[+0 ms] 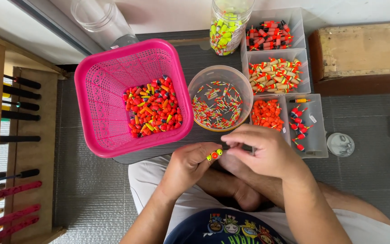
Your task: The person sits on the floor and assembles small fishing lures by hand. They pick up red and yellow plastic bodies from a pink basket and attach small metal hooks from a clear bowl, then place the completed lures into a compartmentalized organizer.
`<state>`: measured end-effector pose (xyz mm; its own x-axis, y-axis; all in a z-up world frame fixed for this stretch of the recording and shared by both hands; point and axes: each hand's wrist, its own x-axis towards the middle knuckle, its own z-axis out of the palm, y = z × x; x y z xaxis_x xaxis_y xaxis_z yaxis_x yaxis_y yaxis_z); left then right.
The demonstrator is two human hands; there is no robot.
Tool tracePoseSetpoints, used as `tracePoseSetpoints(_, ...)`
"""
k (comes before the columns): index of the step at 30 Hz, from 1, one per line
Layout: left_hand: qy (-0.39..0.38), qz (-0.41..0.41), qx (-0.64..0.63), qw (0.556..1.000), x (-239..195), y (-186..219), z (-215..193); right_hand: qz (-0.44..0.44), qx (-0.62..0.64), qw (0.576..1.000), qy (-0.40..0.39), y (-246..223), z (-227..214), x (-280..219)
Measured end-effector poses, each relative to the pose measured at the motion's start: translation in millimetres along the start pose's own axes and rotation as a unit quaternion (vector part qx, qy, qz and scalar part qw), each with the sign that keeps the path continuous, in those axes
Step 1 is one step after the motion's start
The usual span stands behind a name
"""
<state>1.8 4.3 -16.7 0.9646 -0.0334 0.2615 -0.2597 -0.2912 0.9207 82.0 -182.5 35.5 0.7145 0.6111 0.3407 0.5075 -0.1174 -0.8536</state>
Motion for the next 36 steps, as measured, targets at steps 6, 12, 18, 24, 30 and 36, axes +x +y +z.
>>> tracePoseSetpoints(6,0.026,0.007,0.016,0.999,1.9,1.1,3.1,0.030,-0.089,0.991,0.094,24.4,-30.4,29.8)
tracePoseSetpoints(12,0.061,0.012,0.028,0.998,11.2,6.0,11.1,0.115,-0.269,0.948,-0.121,38.4,-13.9,88.0)
tracePoseSetpoints(18,0.064,-0.023,0.046,0.997,14.8,-0.6,9.5,0.090,-0.446,0.862,-0.224,92.8,19.3,104.6)
tracePoseSetpoints(24,0.053,-0.039,0.038,0.997,18.1,-2.3,5.5,0.003,-0.441,0.876,-0.197,132.0,29.7,95.4)
tracePoseSetpoints(30,0.052,-0.044,0.030,0.997,19.5,-7.9,5.7,-0.008,-0.458,0.871,-0.178,156.2,36.9,93.1)
tracePoseSetpoints(36,0.049,-0.026,0.033,0.998,21.9,-9.3,7.5,0.042,-0.335,0.935,-0.110,167.5,50.9,88.3)
